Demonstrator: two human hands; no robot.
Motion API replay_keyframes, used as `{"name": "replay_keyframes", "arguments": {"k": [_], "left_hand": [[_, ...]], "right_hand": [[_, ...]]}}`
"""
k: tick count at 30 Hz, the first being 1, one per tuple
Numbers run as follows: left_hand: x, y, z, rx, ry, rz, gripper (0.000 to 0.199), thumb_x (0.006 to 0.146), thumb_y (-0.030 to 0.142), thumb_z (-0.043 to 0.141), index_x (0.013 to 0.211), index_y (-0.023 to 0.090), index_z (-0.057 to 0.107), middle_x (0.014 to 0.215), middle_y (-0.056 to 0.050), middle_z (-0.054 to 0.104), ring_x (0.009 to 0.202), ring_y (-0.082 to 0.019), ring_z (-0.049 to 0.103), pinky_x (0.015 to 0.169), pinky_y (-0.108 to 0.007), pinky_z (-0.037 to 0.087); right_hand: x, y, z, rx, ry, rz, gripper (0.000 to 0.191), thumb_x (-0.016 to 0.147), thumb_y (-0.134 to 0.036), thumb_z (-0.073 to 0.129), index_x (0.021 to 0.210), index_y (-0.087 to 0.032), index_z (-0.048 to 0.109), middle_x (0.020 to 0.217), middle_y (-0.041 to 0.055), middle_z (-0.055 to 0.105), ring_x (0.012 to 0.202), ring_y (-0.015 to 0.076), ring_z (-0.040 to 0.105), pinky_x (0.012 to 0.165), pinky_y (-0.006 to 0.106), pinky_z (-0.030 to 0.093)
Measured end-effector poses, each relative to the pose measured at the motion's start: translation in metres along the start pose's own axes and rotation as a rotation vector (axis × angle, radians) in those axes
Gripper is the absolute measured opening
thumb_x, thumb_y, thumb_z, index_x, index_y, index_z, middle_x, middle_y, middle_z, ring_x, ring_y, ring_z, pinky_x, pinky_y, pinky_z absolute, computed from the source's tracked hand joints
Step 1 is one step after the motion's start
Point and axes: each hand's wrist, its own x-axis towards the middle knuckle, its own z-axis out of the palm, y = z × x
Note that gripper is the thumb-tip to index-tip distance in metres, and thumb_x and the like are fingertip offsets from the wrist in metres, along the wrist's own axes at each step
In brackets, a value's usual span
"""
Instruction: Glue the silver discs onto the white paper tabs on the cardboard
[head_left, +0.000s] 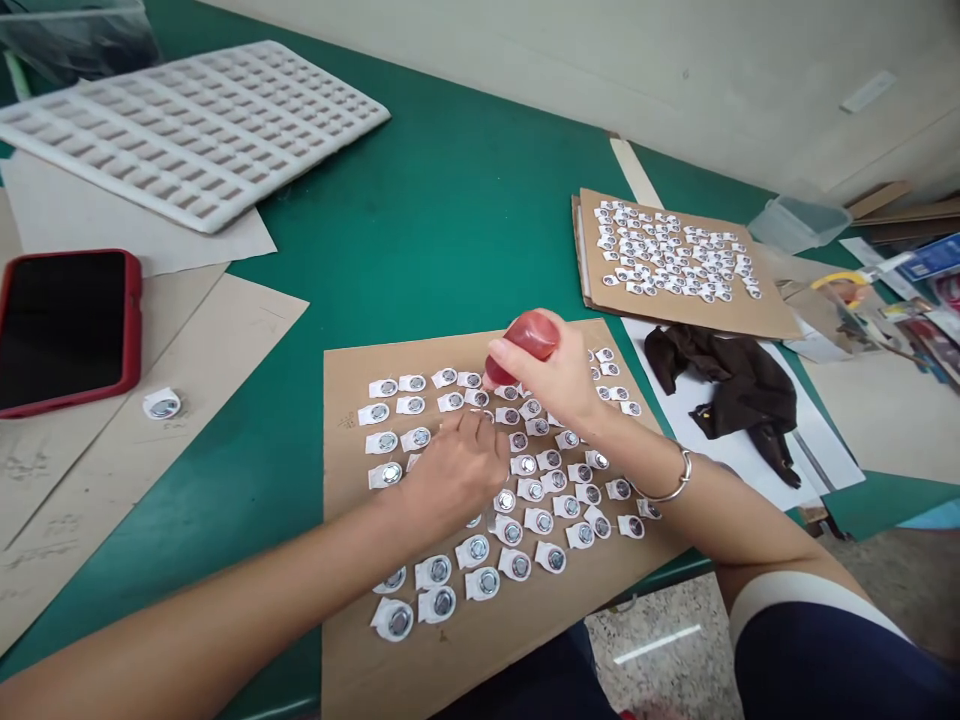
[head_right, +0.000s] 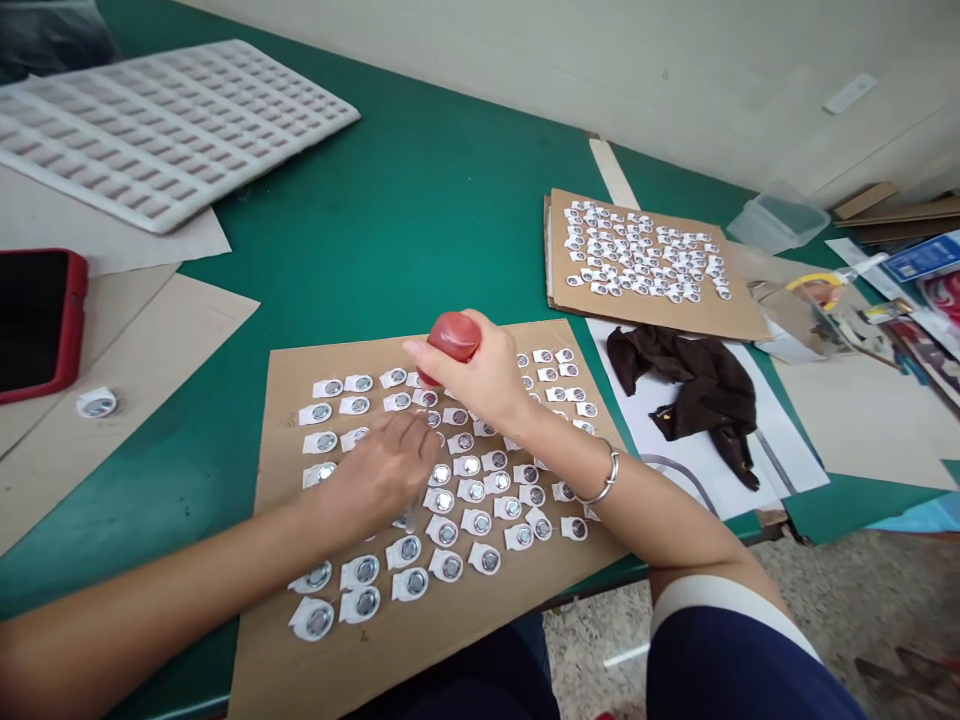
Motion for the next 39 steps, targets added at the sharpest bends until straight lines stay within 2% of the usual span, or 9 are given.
{"name": "replay_keyframes", "arguments": {"k": [4, 10, 14, 23, 31, 39], "left_hand": [[-0.0001, 0.0045, 0.0034, 0.043, 0.021, 0.014, 0.021, 0.067, -0.006, 0.041, 0.065, 0.011, 0.054, 0.060, -0.011, 0.057, 0.056, -0.022, 0.053, 0.057, -0.036, 0.043], [-0.0001, 0.0055, 0.0022, 0.060, 0.045, 0.000, 0.021, 0.071, -0.002, 0.041, 0.067, 0.011, 0.056, 0.061, -0.012, 0.059, 0.058, -0.023, 0.055, 0.063, -0.039, 0.043], [0.0012, 0.0049, -0.0014, 0.067, 0.069, 0.006, 0.022, 0.068, -0.003, 0.040, 0.063, 0.012, 0.056, 0.057, -0.011, 0.057, 0.053, -0.022, 0.053, 0.058, -0.037, 0.042], [0.0013, 0.0059, -0.0059, 0.064, 0.031, 0.009, 0.021, 0.070, -0.002, 0.038, 0.066, 0.010, 0.054, 0.059, -0.011, 0.057, 0.055, -0.022, 0.053, 0.060, -0.037, 0.043], [0.0007, 0.0076, -0.0039, 0.062, 0.050, 0.004, 0.021, 0.072, -0.001, 0.038, 0.065, 0.011, 0.053, 0.058, -0.011, 0.057, 0.055, -0.022, 0.053, 0.061, -0.037, 0.043], [-0.0007, 0.0066, -0.0002, 0.040, 0.013, 0.010, 0.018, 0.074, -0.001, 0.040, 0.069, 0.010, 0.054, 0.063, -0.013, 0.060, 0.061, -0.023, 0.056, 0.062, -0.038, 0.044]], "right_hand": [[-0.0020, -0.0033, 0.0043, -0.032, -0.011, 0.013, 0.034, 0.067, -0.051, 0.064, 0.067, -0.020, 0.050, 0.062, -0.0011, 0.056, 0.057, 0.0114, 0.052, 0.056, 0.028, 0.044], [-0.0026, -0.0030, 0.0058, -0.105, -0.010, -0.030, 0.031, 0.066, -0.047, 0.066, 0.066, -0.021, 0.049, 0.063, -0.0020, 0.055, 0.058, 0.0109, 0.049, 0.057, 0.028, 0.042], [-0.0027, -0.0012, 0.0073, -0.127, -0.002, -0.048, 0.032, 0.067, -0.048, 0.065, 0.067, -0.021, 0.050, 0.063, -0.0021, 0.055, 0.057, 0.0107, 0.049, 0.057, 0.027, 0.042], [-0.0047, 0.0025, 0.0088, -0.140, 0.015, -0.073, 0.032, 0.067, -0.049, 0.065, 0.070, -0.020, 0.052, 0.063, -0.0021, 0.055, 0.057, 0.0104, 0.049, 0.057, 0.026, 0.042], [-0.0048, 0.0032, 0.0101, -0.140, 0.025, -0.082, 0.033, 0.067, -0.051, 0.064, 0.070, -0.020, 0.051, 0.064, -0.0016, 0.055, 0.058, 0.0108, 0.049, 0.057, 0.026, 0.042], [-0.0048, 0.0055, 0.0101, -0.135, 0.031, -0.100, 0.033, 0.068, -0.050, 0.064, 0.068, -0.020, 0.051, 0.062, -0.0025, 0.054, 0.056, 0.0099, 0.047, 0.056, 0.025, 0.041]]}}
